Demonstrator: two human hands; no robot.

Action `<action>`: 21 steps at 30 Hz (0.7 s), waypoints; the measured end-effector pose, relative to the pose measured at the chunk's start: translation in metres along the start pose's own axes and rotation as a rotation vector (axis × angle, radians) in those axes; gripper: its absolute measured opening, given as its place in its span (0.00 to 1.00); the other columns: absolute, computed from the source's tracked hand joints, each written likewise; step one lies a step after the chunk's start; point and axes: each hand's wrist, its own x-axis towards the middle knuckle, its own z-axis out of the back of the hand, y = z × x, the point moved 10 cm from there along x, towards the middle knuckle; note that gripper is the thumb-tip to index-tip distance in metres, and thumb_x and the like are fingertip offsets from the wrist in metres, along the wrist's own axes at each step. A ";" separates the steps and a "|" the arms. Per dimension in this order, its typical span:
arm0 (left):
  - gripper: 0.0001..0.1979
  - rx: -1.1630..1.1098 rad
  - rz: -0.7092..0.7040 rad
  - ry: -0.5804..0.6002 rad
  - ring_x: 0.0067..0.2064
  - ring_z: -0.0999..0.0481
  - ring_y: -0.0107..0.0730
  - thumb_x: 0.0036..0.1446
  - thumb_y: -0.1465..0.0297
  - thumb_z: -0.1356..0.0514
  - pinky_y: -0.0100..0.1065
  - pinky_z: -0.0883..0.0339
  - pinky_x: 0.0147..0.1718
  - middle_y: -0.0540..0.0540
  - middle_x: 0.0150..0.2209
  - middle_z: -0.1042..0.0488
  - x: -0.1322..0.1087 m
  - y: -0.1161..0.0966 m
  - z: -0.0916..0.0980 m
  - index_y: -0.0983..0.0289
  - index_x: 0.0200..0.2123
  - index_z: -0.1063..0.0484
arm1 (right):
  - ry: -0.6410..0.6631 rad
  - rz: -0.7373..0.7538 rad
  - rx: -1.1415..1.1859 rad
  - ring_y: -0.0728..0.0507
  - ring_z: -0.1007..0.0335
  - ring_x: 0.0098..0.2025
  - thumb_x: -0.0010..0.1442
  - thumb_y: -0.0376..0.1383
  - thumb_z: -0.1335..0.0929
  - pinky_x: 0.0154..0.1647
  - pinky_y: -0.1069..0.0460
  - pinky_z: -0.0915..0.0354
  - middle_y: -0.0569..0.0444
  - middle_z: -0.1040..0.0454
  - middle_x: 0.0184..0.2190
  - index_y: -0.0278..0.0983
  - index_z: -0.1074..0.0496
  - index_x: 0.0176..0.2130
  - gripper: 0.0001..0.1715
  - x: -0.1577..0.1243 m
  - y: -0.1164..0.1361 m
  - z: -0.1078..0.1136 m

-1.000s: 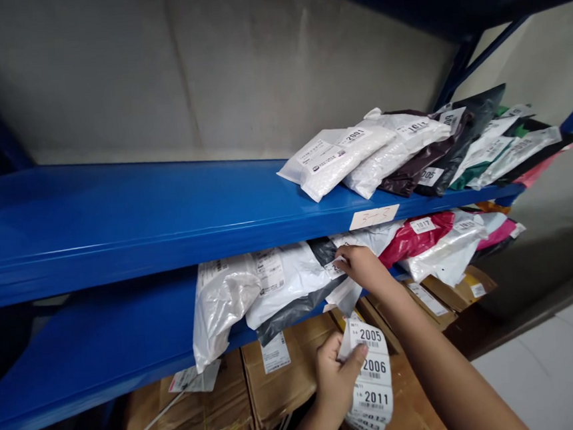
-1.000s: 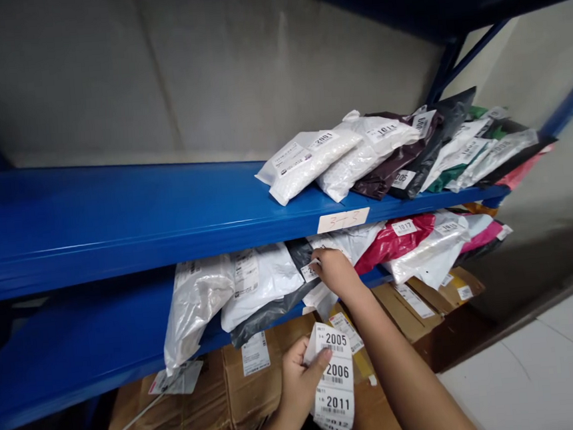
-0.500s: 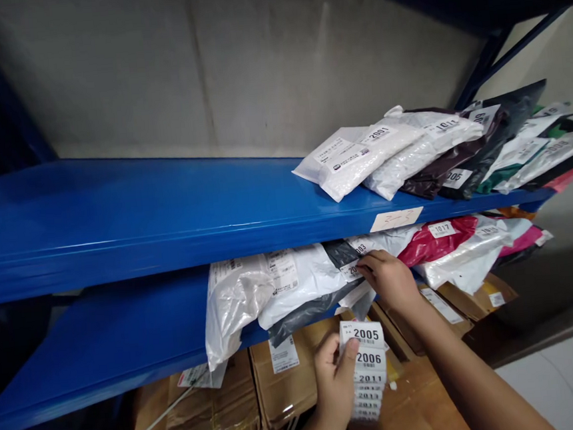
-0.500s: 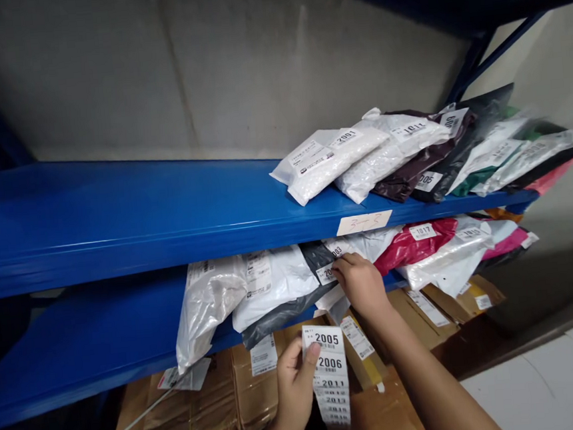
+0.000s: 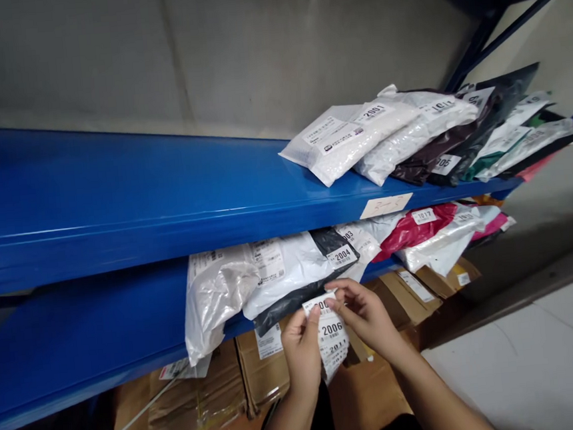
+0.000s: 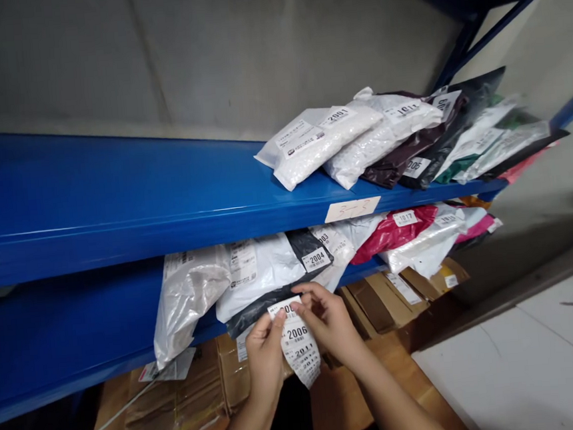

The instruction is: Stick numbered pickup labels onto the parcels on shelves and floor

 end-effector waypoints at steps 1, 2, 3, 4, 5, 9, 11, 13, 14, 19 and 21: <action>0.15 -0.007 0.004 -0.004 0.27 0.31 0.25 0.53 0.58 0.35 0.27 0.37 0.29 0.47 0.24 0.28 0.001 0.001 0.001 0.65 0.34 0.24 | -0.013 -0.005 0.040 0.49 0.35 0.28 0.60 0.43 0.30 0.28 0.55 0.38 0.58 0.30 0.26 0.39 0.28 0.42 0.13 0.000 -0.002 0.001; 0.15 -0.013 0.007 -0.006 0.27 0.31 0.25 0.53 0.58 0.35 0.27 0.37 0.29 0.48 0.24 0.28 0.002 0.001 0.002 0.65 0.34 0.24 | -0.018 -0.005 0.071 0.49 0.34 0.28 0.60 0.43 0.30 0.28 0.55 0.38 0.58 0.29 0.27 0.38 0.28 0.41 0.12 0.001 -0.002 0.000; 0.15 -0.017 0.011 -0.006 0.27 0.30 0.25 0.54 0.58 0.35 0.27 0.37 0.29 0.48 0.24 0.27 0.002 0.002 0.002 0.65 0.33 0.24 | -0.021 -0.003 0.089 0.49 0.33 0.29 0.60 0.43 0.30 0.28 0.55 0.37 0.57 0.28 0.27 0.38 0.28 0.39 0.11 0.001 -0.003 0.000; 0.15 -0.019 0.011 -0.006 0.28 0.30 0.25 0.54 0.58 0.35 0.27 0.36 0.30 0.48 0.25 0.27 0.002 0.001 0.002 0.66 0.33 0.23 | -0.023 -0.002 0.098 0.49 0.33 0.30 0.60 0.42 0.30 0.28 0.55 0.37 0.57 0.28 0.28 0.38 0.28 0.39 0.10 0.001 -0.003 0.000; 0.15 -0.020 0.010 -0.005 0.28 0.29 0.25 0.54 0.58 0.35 0.27 0.36 0.30 0.49 0.26 0.26 0.002 0.001 0.001 0.66 0.33 0.23 | -0.026 -0.002 0.101 0.49 0.32 0.30 0.60 0.42 0.30 0.29 0.55 0.37 0.57 0.28 0.28 0.38 0.28 0.39 0.10 0.001 -0.004 -0.001; 0.15 -0.031 0.008 -0.013 0.29 0.28 0.26 0.54 0.58 0.35 0.27 0.36 0.30 0.50 0.26 0.25 0.002 0.000 0.002 0.66 0.33 0.23 | -0.029 -0.010 0.098 0.49 0.32 0.32 0.59 0.41 0.29 0.33 0.55 0.36 0.56 0.27 0.30 0.38 0.27 0.39 0.11 0.002 -0.010 0.000; 0.16 -0.021 0.007 -0.018 0.30 0.28 0.27 0.54 0.57 0.35 0.28 0.35 0.31 0.50 0.27 0.25 0.003 0.000 0.003 0.66 0.33 0.24 | -0.032 -0.005 0.086 0.49 0.33 0.31 0.58 0.41 0.28 0.33 0.55 0.36 0.56 0.28 0.30 0.38 0.27 0.40 0.11 0.003 -0.010 0.000; 0.17 0.007 -0.004 -0.020 0.30 0.29 0.27 0.54 0.57 0.35 0.28 0.35 0.31 0.50 0.26 0.26 0.004 -0.001 0.004 0.67 0.33 0.24 | -0.040 0.022 0.044 0.49 0.33 0.31 0.58 0.41 0.28 0.32 0.55 0.36 0.56 0.29 0.30 0.39 0.26 0.40 0.11 0.002 -0.006 0.001; 0.17 0.024 -0.011 -0.024 0.30 0.30 0.26 0.54 0.57 0.35 0.27 0.35 0.30 0.50 0.26 0.27 0.004 -0.001 0.005 0.67 0.32 0.25 | -0.045 0.053 0.007 0.49 0.33 0.32 0.59 0.41 0.29 0.32 0.54 0.36 0.56 0.29 0.30 0.39 0.26 0.39 0.09 0.002 -0.002 0.001; 0.20 -0.018 -0.037 -0.123 0.23 0.35 0.21 0.54 0.54 0.37 0.24 0.42 0.23 0.45 0.20 0.32 0.005 -0.001 0.017 0.65 0.25 0.32 | -0.050 0.263 -0.208 0.46 0.31 0.38 0.62 0.36 0.32 0.37 0.52 0.36 0.53 0.28 0.35 0.39 0.26 0.35 0.04 -0.003 0.028 -0.009; 0.19 -0.049 -0.025 -0.136 0.23 0.33 0.22 0.52 0.54 0.35 0.24 0.40 0.22 0.46 0.21 0.28 0.004 -0.003 0.020 0.65 0.29 0.30 | -0.040 0.307 -0.258 0.46 0.31 0.37 0.63 0.35 0.33 0.38 0.51 0.36 0.54 0.27 0.33 0.39 0.27 0.35 0.04 -0.003 0.037 -0.017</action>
